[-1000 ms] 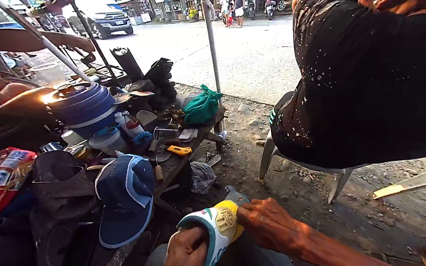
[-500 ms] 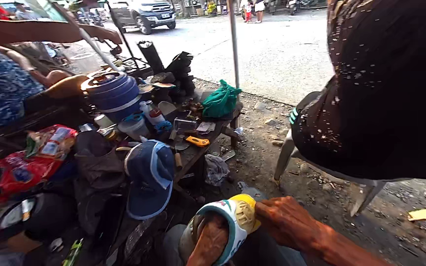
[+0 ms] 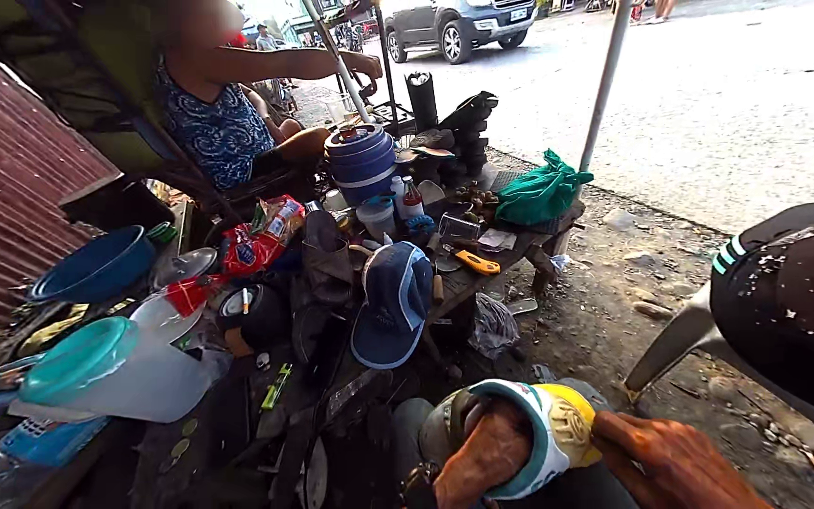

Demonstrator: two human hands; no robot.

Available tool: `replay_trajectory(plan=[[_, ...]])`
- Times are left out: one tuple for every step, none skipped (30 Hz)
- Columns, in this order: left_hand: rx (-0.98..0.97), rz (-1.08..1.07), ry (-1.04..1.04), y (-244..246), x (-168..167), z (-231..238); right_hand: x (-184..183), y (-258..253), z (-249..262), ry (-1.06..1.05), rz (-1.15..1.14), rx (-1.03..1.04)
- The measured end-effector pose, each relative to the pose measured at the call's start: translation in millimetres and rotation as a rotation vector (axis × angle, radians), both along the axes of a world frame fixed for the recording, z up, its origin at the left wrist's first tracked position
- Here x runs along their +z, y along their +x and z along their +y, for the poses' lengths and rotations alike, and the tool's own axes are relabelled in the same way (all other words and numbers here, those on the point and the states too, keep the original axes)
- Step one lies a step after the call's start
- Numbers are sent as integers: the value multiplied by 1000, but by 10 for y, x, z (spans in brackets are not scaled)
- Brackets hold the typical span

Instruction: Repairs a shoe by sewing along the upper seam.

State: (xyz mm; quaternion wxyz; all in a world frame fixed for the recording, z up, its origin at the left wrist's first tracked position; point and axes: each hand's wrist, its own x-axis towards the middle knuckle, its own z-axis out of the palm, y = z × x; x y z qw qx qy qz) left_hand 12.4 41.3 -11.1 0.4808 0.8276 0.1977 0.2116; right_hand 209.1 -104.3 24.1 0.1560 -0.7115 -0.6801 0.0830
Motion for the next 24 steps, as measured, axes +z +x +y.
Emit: replay_trajectory(plan=[[-4, -7, 5, 1, -7, -3, 8, -5, -4, -7, -1, -5], [-11, -6, 2, 1, -12, -4, 14, -13, -7, -13, -4, -11], [-21, 0, -7, -1, -18, 0, 21, -24, -10, -20, -8, -19], [-29, -4, -13, -1, -34, 7, 28, -40, -14, -31, -11, -32], [-35, -16, -17, 0, -52, 14, 42, -59, -18, -42, -14, -46], [-42, -31, -25, 3, -65, 21, 57, -81, -24, -53, -19, -62], [-49, -46, -37, 6, -80, 29, 75, -104, -28, -62, -29, -76], [-52, -60, -48, 9, -94, 38, 87, -127, -31, -63, -48, -89], [-53, -70, -65, 13, -102, 45, 93, -152, -33, -62, -77, -101], [-52, -69, -88, 14, -93, 49, 91, -183, -34, -51, -114, -113], [-51, -47, -112, 11, -75, 56, 80, -213, -30, -39, -156, -124], [-54, -15, -140, 8, -56, 68, 71, -243, -23, -29, -200, -129], [-65, 15, -156, 4, -34, 84, 59, -275, -10, -23, -235, -133], [-76, 44, -166, 1, -16, 102, 38, -308, 5, -15, -262, -132], [-86, 69, -169, 1, -7, 118, -3, -329, 19, 6, -283, -120], [-93, 85, -169, -1, 6, 131, -68, -320, 27, 41, -307, -95], [-95, 85, -163, -1, 10, 141, -129, -283, 29, 80, -331, -64], [-97, 80, -156, 0, 6, 149, -163, -230, 25, 104, -344, -33], [-99, 78, -151, 4, 2, 153, -165, -182, 15, 109, -356, -10], [-101, 76, -147, 9, 1, 153, -138, -147, 2, 91, -354, 6], [-103, 79, -150, 14, 6, 154, -105, -124, -5, 73, -350, 17], [-103, 75, -158, 20, 14, 153, -79, -106, -10, 67, -349, 23], [-102, 71, -169, 26, 23, 153, -64, -88, -13, 85, -359, 29], [-103, 68, -180, 32, 35, 153, -52, -73, -19, 103, -365, 32]])
